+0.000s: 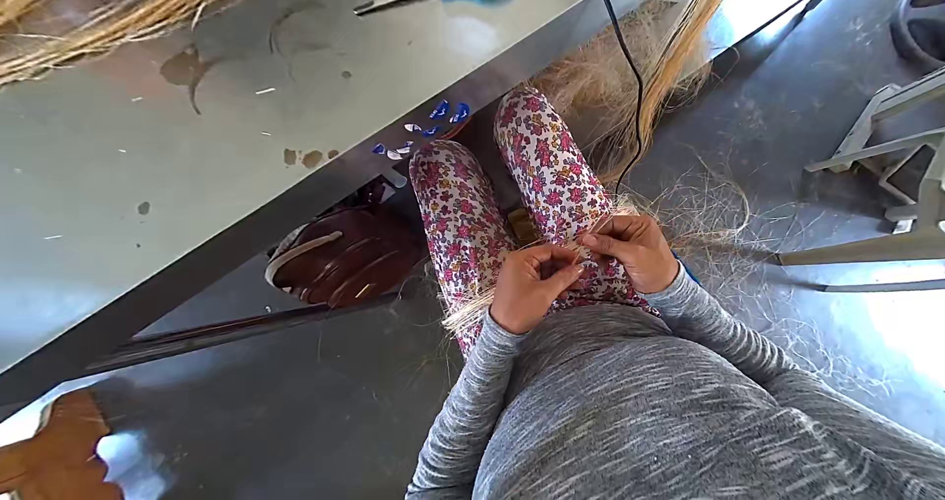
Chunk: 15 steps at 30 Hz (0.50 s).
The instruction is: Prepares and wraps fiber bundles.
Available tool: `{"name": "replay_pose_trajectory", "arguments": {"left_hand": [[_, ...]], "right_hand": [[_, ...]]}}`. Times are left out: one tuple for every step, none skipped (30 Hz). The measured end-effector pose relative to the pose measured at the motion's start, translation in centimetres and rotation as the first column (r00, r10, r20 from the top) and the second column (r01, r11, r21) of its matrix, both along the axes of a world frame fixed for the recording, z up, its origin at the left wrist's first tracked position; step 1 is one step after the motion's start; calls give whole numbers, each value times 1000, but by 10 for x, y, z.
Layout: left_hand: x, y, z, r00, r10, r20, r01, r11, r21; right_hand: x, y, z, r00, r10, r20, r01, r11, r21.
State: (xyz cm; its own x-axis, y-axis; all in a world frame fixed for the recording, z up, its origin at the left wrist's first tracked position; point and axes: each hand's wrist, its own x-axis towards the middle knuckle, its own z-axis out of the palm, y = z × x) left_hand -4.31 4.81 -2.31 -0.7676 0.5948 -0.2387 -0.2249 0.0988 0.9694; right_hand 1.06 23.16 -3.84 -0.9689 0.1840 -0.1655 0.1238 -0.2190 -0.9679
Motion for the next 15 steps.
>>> {"name": "replay_pose_trajectory", "arguments": {"left_hand": [[1,2,2,1000,2,-11,-2,1000,-24],[2,5,3,1000,11,-29,-12,999,-52],[4,7,4,998,24,-51,-28,997,-75],[5,9,4,997,39,-68,-45,995,-86],[5,10,4,996,55,-76,-61,994,-85],[6,11,3,995,71,-72,-76,994,-77],[6,12,2,994,89,-64,-93,994,-64],[7,13,1,993,105,-58,-108,993,-51],[7,13,-1,991,123,-55,-125,991,-39],[8,14,-3,989,142,-50,-143,989,-23],[9,14,-5,986,158,-42,-159,987,-6],[9,14,-7,985,172,-35,-172,985,8],[9,14,-9,983,182,-24,-182,983,20],[9,14,-11,981,192,-12,-191,981,31],[9,14,-12,980,200,1,-200,979,43]], "right_hand": [[1,-1,1,999,18,-33,-16,998,60],[2,-2,1,998,32,-50,-28,995,93],[2,-2,2,998,39,-57,-33,994,106],[2,-1,2,997,42,-61,-35,993,110],[2,-1,2,997,38,-62,-31,994,107],[2,0,1,998,30,-57,-24,995,95],[2,1,1,999,19,-50,-15,997,75],[3,2,0,999,7,-43,-5,999,42],[3,3,-1,999,-6,-38,6,1000,5],[4,4,-3,999,-10,-34,9,1000,-27],[4,5,-5,999,-15,-31,13,999,-52],[5,6,-7,999,-20,-28,17,997,-71],[6,7,-8,999,-26,-21,24,996,-86],[6,7,-9,999,-32,-6,31,995,-99],[7,7,-10,999,-33,10,33,993,-116]]}}
